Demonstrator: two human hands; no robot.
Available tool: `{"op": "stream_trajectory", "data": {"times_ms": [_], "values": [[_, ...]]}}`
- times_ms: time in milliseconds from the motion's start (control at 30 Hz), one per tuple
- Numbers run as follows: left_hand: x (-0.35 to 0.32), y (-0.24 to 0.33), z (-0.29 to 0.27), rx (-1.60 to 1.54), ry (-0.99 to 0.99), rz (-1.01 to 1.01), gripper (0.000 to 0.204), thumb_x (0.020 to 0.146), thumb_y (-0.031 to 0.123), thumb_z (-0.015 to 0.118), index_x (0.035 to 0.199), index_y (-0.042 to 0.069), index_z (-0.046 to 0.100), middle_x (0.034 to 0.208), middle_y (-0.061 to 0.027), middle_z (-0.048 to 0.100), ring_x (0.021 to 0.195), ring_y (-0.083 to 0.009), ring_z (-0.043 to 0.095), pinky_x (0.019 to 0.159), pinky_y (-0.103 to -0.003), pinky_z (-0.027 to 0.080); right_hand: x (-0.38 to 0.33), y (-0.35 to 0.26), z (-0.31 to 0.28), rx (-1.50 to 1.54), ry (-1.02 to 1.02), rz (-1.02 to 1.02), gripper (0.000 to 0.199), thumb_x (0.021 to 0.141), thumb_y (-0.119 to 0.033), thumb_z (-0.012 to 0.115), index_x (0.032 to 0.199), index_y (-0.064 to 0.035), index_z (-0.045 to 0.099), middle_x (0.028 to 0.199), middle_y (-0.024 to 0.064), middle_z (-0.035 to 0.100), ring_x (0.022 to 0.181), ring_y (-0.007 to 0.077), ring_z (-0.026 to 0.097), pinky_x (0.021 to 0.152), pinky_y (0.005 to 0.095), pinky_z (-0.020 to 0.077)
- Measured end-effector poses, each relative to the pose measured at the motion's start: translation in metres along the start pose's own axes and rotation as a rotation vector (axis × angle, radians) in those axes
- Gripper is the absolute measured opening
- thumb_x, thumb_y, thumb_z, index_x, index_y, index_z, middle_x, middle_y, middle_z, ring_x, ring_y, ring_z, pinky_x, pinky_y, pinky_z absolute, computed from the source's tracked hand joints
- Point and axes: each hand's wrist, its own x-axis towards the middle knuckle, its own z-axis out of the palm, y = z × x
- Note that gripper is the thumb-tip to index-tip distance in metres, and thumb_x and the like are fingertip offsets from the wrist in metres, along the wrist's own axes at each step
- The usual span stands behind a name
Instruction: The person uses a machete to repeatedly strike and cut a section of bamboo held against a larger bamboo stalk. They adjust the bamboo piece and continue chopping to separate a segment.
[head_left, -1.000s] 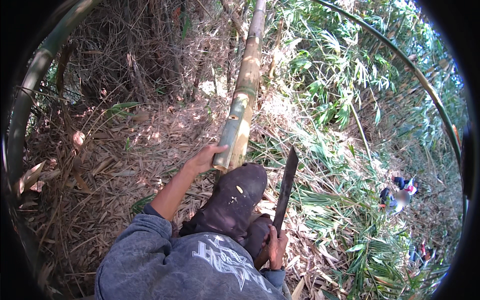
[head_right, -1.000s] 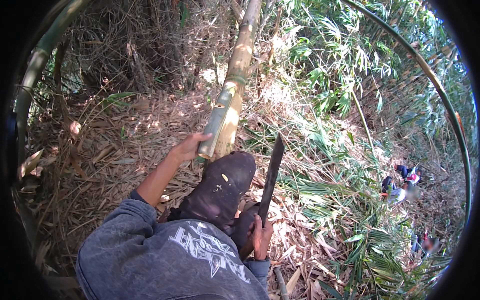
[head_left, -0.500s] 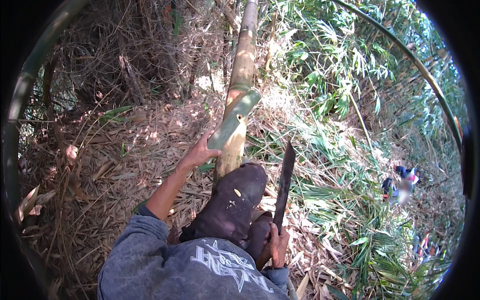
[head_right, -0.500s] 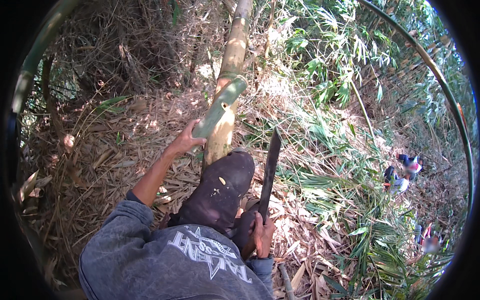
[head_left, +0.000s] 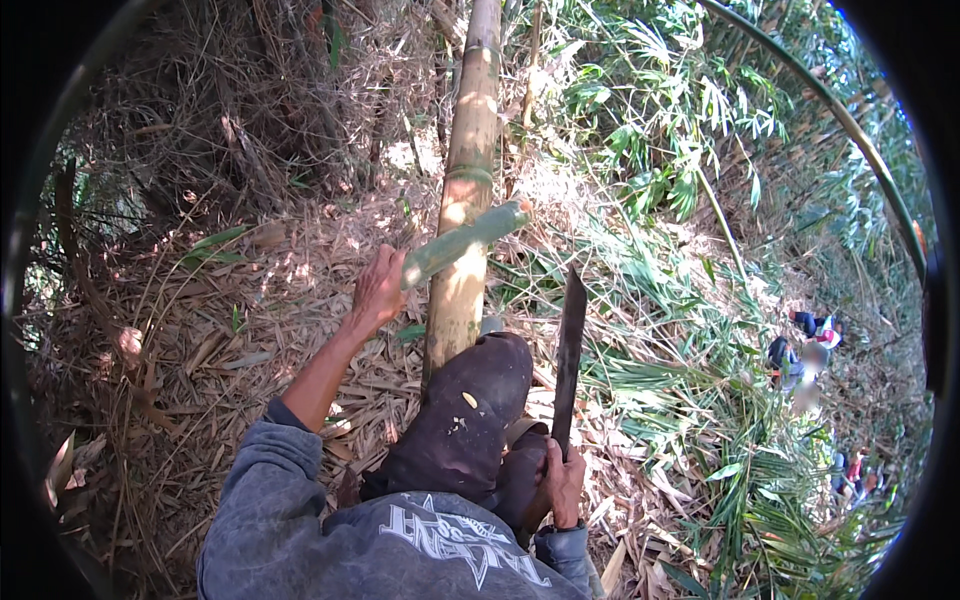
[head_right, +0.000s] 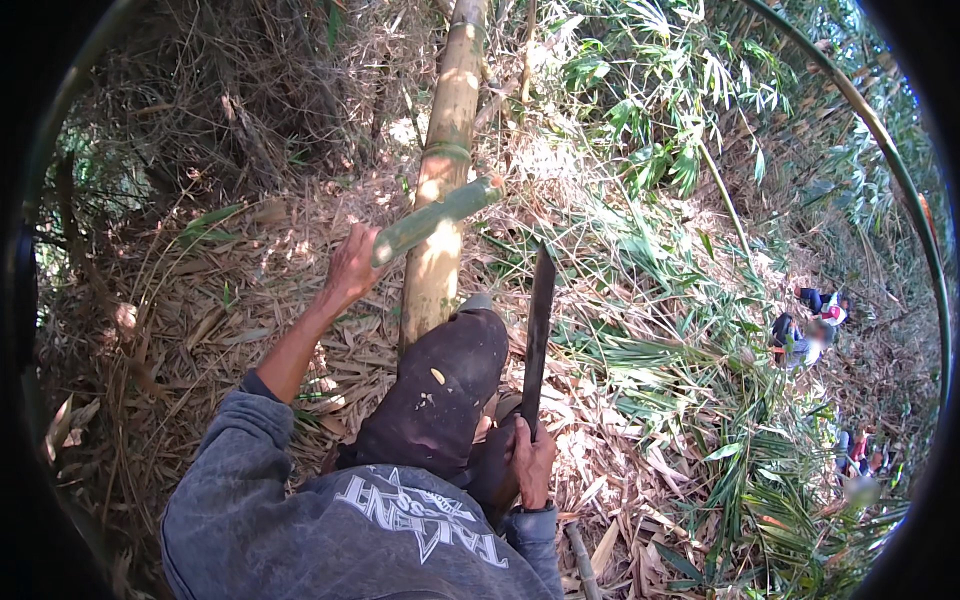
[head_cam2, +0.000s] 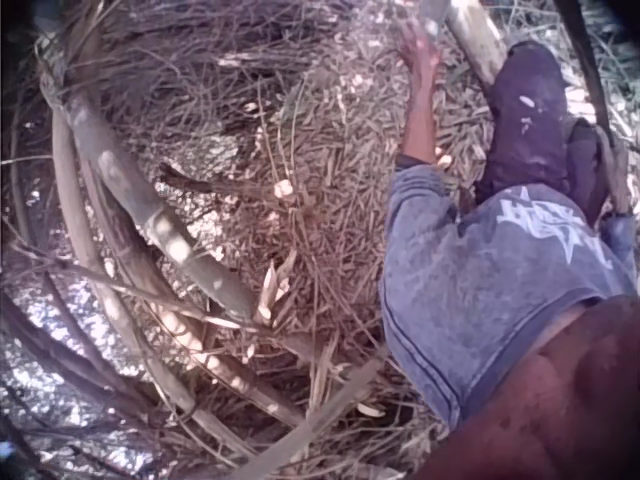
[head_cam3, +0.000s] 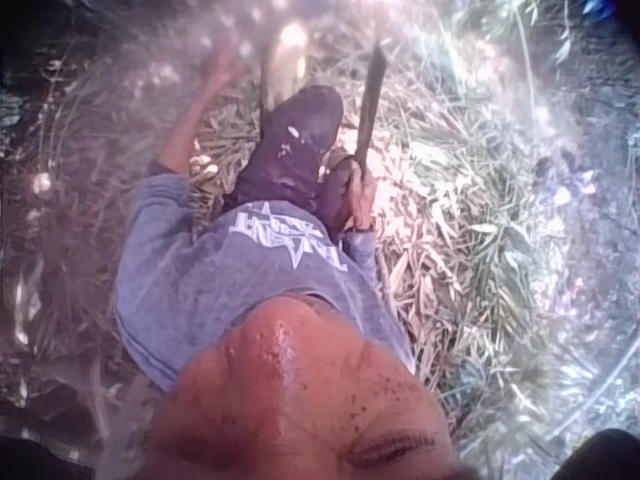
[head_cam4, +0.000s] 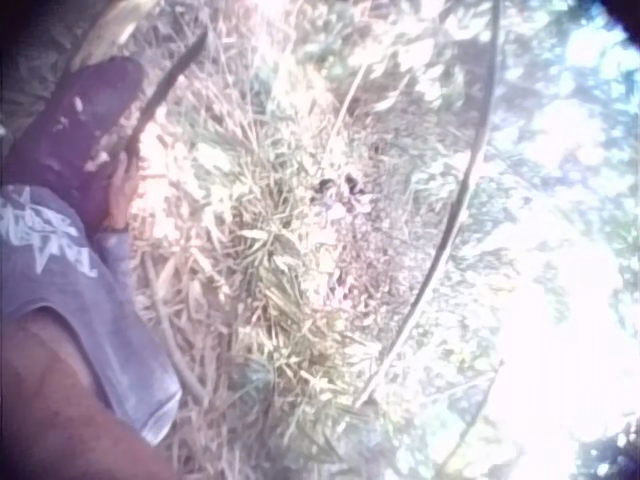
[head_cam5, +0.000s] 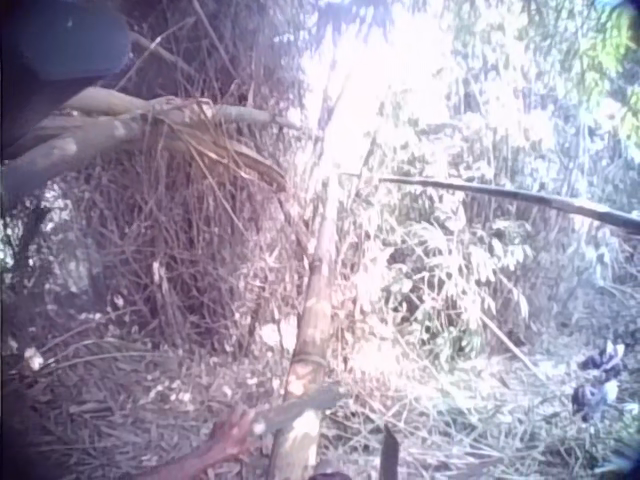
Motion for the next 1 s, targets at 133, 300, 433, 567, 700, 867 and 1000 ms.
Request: {"op": "stream_trajectory", "data": {"times_ms": [133,300,433,567,700,867,1000], "values": [[0.002,0.009,-0.007,0.063,-0.027,-0.034,0.07,0.065,0.002,0.082,0.127,0.007,0.05,0.104,-0.0123,0.047,0.094,-0.0304,0.056,0.079,-0.041,0.05,0.015,-0.015,0.004,0.015,0.033,-0.019,0.033,0.1,-0.031,0.056,0.083,-0.0029,0.06,0.059,0.0,0.053,0.049,0.0082,0.05,0.046,0.0244,0.0408],[-0.002,0.009,0.001,0.137,-0.003,-0.071,0.065,0.067,-0.001,0.079,0.125,0.007,0.051,0.107,-0.0126,0.048,0.095,-0.0307,0.057,0.081,-0.043,0.049,0.033,-0.021,0.01,-0.002,0.034,-0.061,0.033,0.1,-0.03,0.056,0.08,-0.003,0.058,0.058,0.0005,0.053,0.048,0.0081,0.05,0.045,0.0247,0.0405],[-0.006,0.007,0.009,0.076,0.02,-0.117,0.067,0.067,0.0,0.08,0.127,0.01,0.051,0.11,-0.0128,0.049,0.098,-0.0305,0.057,0.082,-0.045,0.047,0.037,-0.024,0.016,-0.022,0.035,-0.041,0.033,0.1,-0.03,0.056,0.081,-0.0022,0.059,0.058,0.001,0.054,0.047,0.0085,0.051,0.044,0.0249,0.0404],[-0.006,0.007,0.007,0.062,-0.013,-0.153,0.071,0.068,0.005,0.082,0.131,0.012,0.052,0.109,-0.0119,0.05,0.1,-0.0293,0.057,0.083,-0.044,0.046,0.039,-0.016,0.016,-0.027,0.025,-0.026,0.032,0.1,-0.03,0.056,0.086,-0.002,0.061,0.059,0.0012,0.055,0.047,0.009,0.051,0.044,0.0246,0.0407],[-0.006,0.0,0.006,0.052,-0.043,-0.137,0.069,0.071,0.011,0.083,0.133,0.011,0.051,0.109,-0.0109,0.051,0.1,-0.0285,0.057,0.083,-0.044,0.046,0.038,-0.013,0.016,-0.008,0.009,-0.015,0.031,0.099,-0.032,0.058,0.094,-0.0012,0.063,0.061,0.0011,0.055,0.048,0.0092,0.052,0.044,0.0243,0.0415],[-0.005,0.005,-0.003,-0.075,-0.045,-0.168,0.067,0.074,0.016,0.081,0.133,0.009,0.049,0.115,-0.0129,0.054,0.103,-0.0325,0.06,0.085,-0.045,0.05,0.036,-0.008,0.015,0.014,0.011,0.018,0.036,0.098,-0.034,0.059,0.103,0.0009,0.064,0.062,0.0008,0.053,0.048,0.0095,0.051,0.044,0.0241,0.0426],[-0.006,-0.001,-0.008,-0.205,-0.123,-0.219,0.067,0.075,0.018,0.08,0.133,0.007,0.048,0.12,-0.0146,0.056,0.103,-0.0346,0.062,0.085,-0.045,0.052,0.032,-0.012,0.016,0.043,-0.014,-0.006,0.036,0.098,-0.033,0.059,0.104,0.0017,0.064,0.062,0.0008,0.053,0.048,0.0094,0.051,0.044,0.0243,0.0422]]}}
